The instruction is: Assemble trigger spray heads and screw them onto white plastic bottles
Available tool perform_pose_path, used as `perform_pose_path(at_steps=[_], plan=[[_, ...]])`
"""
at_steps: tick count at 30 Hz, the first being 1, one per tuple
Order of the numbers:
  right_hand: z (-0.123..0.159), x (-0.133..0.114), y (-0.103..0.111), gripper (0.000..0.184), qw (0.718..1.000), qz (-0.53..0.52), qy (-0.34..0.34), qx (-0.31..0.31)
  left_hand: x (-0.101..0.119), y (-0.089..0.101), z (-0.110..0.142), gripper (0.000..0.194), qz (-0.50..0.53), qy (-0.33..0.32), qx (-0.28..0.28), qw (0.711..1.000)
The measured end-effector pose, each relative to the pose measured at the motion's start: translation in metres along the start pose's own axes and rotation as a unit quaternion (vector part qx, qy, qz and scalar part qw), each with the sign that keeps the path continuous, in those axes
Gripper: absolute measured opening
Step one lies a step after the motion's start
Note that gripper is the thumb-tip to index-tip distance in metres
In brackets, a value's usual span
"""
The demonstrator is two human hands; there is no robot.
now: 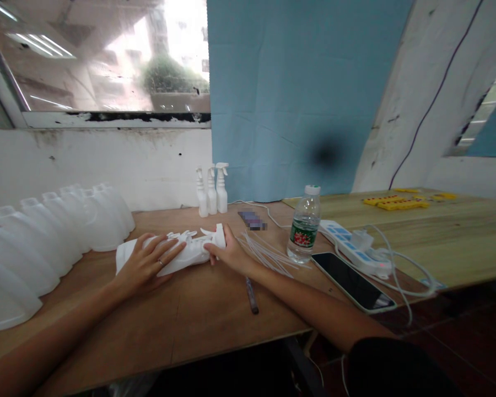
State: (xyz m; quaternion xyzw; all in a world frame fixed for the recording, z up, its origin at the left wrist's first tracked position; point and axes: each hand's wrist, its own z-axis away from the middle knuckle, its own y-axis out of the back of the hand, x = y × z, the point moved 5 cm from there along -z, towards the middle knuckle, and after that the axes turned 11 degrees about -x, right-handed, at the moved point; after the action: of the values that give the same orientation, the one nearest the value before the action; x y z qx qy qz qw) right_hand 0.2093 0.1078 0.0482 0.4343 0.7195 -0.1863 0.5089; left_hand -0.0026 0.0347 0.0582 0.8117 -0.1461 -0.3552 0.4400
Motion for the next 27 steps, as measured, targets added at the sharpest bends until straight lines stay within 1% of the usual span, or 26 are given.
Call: perform_pose_path(at_steps=[2,5,6,9,10,13,17,18,21,22,25,27], plan=[[-0.0003,0.0004,0.0008,0.038,1.000,0.003,-0.002,0.004,0.0007,-0.0001,-0.0005,0.070,0.001,-0.001,-0.003,1.000],[-0.0010,0.0006,0.0025,0.049,1.000,0.006,-0.001,0.011,0.0008,-0.0001,-0.0012,0.068,0.002,0.001,-0.003,1.000],[-0.0012,0.0006,0.0031,0.050,1.000,0.008,-0.003,0.012,0.0008,-0.0002,-0.0014,0.068,0.003,0.001,-0.002,1.000],[-0.0016,0.0000,0.0046,0.040,1.000,0.010,-0.011,0.020,0.0010,-0.0006,-0.0017,0.068,0.003,0.003,-0.001,1.000],[-0.0016,-0.0005,0.0048,0.040,1.000,0.011,-0.010,0.022,0.0011,-0.0007,-0.0018,0.069,0.004,0.003,-0.001,1.000],[-0.0015,-0.0019,0.0050,0.049,1.000,0.013,-0.006,0.022,0.0017,-0.0004,-0.0016,0.068,0.004,0.003,-0.002,1.000],[-0.0014,-0.0009,0.0069,0.040,0.999,0.012,-0.011,0.027,0.0029,0.0015,-0.0015,0.068,0.005,0.000,-0.006,1.000],[-0.0014,-0.0008,0.0072,0.041,1.000,0.011,-0.009,0.026,0.0032,0.0018,-0.0015,0.069,0.005,-0.001,-0.006,1.000],[-0.0015,-0.0002,0.0071,0.050,1.000,0.008,-0.006,0.018,0.0036,0.0017,-0.0013,0.070,0.005,-0.002,-0.004,1.000],[-0.0016,0.0003,0.0071,0.050,1.000,0.007,-0.009,0.018,0.0036,0.0014,-0.0013,0.070,0.006,-0.002,-0.002,1.000],[-0.0013,0.0009,0.0072,0.041,0.999,-0.003,-0.017,0.028,0.0035,0.0002,-0.0014,0.071,0.006,-0.003,0.001,1.000],[-0.0008,-0.0004,0.0067,0.045,0.999,-0.011,-0.016,0.030,0.0037,0.0000,-0.0018,0.072,0.005,-0.003,0.002,1.000]])
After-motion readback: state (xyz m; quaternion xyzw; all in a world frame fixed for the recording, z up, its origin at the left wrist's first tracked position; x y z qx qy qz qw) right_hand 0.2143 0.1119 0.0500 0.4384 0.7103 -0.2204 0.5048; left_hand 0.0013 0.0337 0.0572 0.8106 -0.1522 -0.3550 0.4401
